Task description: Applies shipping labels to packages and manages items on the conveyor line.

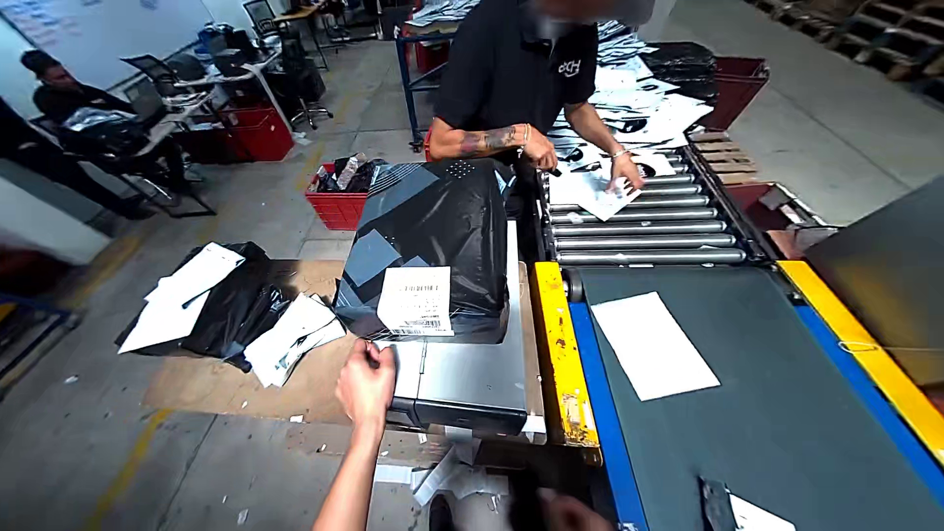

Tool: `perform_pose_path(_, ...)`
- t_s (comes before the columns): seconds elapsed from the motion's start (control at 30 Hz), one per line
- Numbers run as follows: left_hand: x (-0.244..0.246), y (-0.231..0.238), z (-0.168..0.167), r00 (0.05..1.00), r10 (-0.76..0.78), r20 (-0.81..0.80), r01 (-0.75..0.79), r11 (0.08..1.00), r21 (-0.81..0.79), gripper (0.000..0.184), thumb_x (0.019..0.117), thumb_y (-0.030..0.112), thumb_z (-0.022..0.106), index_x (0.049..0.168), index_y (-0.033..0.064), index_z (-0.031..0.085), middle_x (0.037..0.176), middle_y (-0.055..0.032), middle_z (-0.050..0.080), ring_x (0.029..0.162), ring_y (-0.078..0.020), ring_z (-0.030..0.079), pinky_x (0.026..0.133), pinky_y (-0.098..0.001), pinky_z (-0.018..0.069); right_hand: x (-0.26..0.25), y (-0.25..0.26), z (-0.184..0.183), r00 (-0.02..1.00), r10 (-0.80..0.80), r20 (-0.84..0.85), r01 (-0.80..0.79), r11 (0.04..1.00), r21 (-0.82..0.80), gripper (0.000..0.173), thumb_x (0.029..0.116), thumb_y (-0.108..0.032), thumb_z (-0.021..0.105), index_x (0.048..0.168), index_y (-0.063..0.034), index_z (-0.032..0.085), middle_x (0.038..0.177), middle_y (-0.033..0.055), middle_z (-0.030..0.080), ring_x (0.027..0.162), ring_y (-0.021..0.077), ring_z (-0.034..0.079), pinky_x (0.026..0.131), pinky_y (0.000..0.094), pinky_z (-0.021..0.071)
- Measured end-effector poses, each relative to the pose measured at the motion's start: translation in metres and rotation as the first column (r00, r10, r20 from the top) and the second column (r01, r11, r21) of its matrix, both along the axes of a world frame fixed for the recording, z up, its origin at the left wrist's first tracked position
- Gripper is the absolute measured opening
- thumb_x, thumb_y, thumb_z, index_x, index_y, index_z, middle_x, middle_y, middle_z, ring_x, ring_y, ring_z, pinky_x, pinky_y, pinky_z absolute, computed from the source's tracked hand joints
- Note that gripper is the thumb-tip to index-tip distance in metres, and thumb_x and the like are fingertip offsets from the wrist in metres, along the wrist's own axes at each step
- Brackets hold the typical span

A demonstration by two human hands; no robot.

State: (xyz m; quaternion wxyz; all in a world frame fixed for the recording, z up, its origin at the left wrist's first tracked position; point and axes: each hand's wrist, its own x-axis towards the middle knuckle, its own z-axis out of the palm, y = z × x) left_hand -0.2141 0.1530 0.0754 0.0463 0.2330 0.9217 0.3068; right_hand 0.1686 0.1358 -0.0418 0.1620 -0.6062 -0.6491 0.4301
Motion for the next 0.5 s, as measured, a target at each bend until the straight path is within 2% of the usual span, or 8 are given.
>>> perform_pose_path(0.03, 0.0, 0.0, 0.0, 1.0, -0.011, 0.008, 0.011, 1.0, 0.003, 0.024, 0.0939, 0.032, 0.058, 0.084, 0.0101, 0.062, 0.073, -0.0105, 0.062, 0.073, -0.0347, 0.063, 0.064, -0.0602, 0.0451, -0.048, -0.013, -0.014, 0.987, 0.053, -0.15, -0.064, 0.995, -0.071, 0.032, 0.0994, -0.033, 0.067, 0.093, -0.0037, 0.077, 0.081, 0.0081, 0.074, 0.072, 0.02, 0.072, 0.071, 0.0452, 0.0612)
perform_pose_path(0.1, 0.002, -0.001, 0.001, 0.999, -0.032, 0.026, 0.032, 0.999, 0.003, 0.023, 0.0945, 0.031, 0.058, 0.085, 0.0101, 0.062, 0.075, -0.0113, 0.063, 0.076, -0.035, 0.064, 0.066, -0.0603, 0.0457, -0.123, -0.015, -0.031, 0.926, -0.071, -0.371, -0.047, 0.953, -0.3, 0.03, 0.0989, -0.031, 0.069, 0.103, -0.0024, 0.076, 0.086, 0.0085, 0.077, 0.069, 0.0185, 0.073, 0.063, 0.0391, 0.0618)
perform_pose_path(0.17, 0.002, -0.003, 0.004, 0.998, -0.046, 0.033, 0.047, 0.999, -0.01, 0.022, 0.0953, 0.03, 0.059, 0.086, 0.0099, 0.062, 0.078, -0.0123, 0.064, 0.078, -0.0349, 0.064, 0.067, -0.06, 0.0462, -0.169, -0.002, -0.022, 0.871, -0.31, -0.381, 0.075, 0.85, -0.521, 0.033, 0.0995, -0.033, 0.071, 0.106, -0.0005, 0.074, 0.086, 0.0102, 0.077, 0.062, 0.0183, 0.07, 0.054, 0.0347, 0.0576)
perform_pose_path(0.23, 0.002, -0.003, 0.005, 0.998, -0.06, 0.022, 0.06, 0.998, -0.013, 0.023, 0.0956, 0.03, 0.059, 0.087, 0.0089, 0.062, 0.079, -0.0136, 0.065, 0.08, -0.0363, 0.065, 0.068, -0.0607, 0.0465, -0.194, 0.012, -0.008, 0.808, -0.478, -0.343, 0.207, 0.777, -0.594, 0.025, 0.0991, -0.023, 0.072, 0.105, 0.002, 0.071, 0.081, 0.011, 0.077, 0.055, 0.0151, 0.067, 0.047, 0.0289, 0.052)
perform_pose_path(0.3, 0.001, -0.004, 0.004, 0.996, -0.088, 0.008, 0.088, 0.996, -0.006, 0.026, 0.0965, 0.031, 0.059, 0.091, 0.0067, 0.065, 0.08, -0.0168, 0.066, 0.081, -0.0404, 0.066, 0.068, -0.0646, 0.0469, -0.207, 0.015, -0.01, 0.751, -0.55, -0.366, 0.28, 0.767, -0.577, 0.018, 0.0977, -0.007, 0.07, 0.109, 0.0068, 0.066, 0.08, 0.0135, 0.074, 0.058, 0.0156, 0.067, 0.051, 0.0294, 0.054)
perform_pose_path(0.37, 0.001, -0.005, -0.003, 0.992, -0.125, -0.018, 0.125, 0.992, 0.003, 0.028, 0.0978, 0.032, 0.058, 0.093, 0.0045, 0.065, 0.08, -0.0191, 0.066, 0.08, -0.0428, 0.066, 0.067, -0.0676, 0.0464, -0.207, 0.01, -0.009, 0.764, -0.539, -0.355, 0.329, 0.798, -0.504, 0.015, 0.0937, -0.002, 0.072, 0.102, 0.0098, 0.068, 0.074, 0.0136, 0.072, 0.056, 0.0158, 0.065, 0.053, 0.0318, 0.055)
perform_pose_path(0.47, 0.004, -0.001, -0.009, 0.988, -0.15, -0.035, 0.151, 0.987, 0.046, 0.032, 0.0979, 0.032, 0.055, 0.096, 0.001, 0.064, 0.084, -0.0238, 0.065, 0.083, -0.047, 0.065, 0.069, -0.0705, 0.0444, -0.171, 0.014, 0.009, 0.866, -0.419, -0.271, 0.271, 0.851, -0.449, 0.023, 0.0955, -0.018, 0.075, 0.087, 0.0026, 0.069, 0.066, 0.0088, 0.07, 0.054, 0.0155, 0.065, 0.055, 0.0343, 0.0561)
perform_pose_path(0.5, 0.004, -0.002, -0.01, 0.988, -0.15, -0.035, 0.152, 0.987, 0.044, 0.033, 0.0981, 0.032, 0.053, 0.097, 0.0005, 0.064, 0.086, -0.0249, 0.065, 0.085, -0.048, 0.064, 0.07, -0.0713, 0.0442, -0.144, 0.018, 0.008, 0.874, -0.401, -0.274, 0.255, 0.859, -0.443, 0.025, 0.0957, -0.021, 0.076, 0.088, 0.0022, 0.071, 0.066, 0.0086, 0.07, 0.055, 0.0157, 0.066, 0.056, 0.0348, 0.0573)
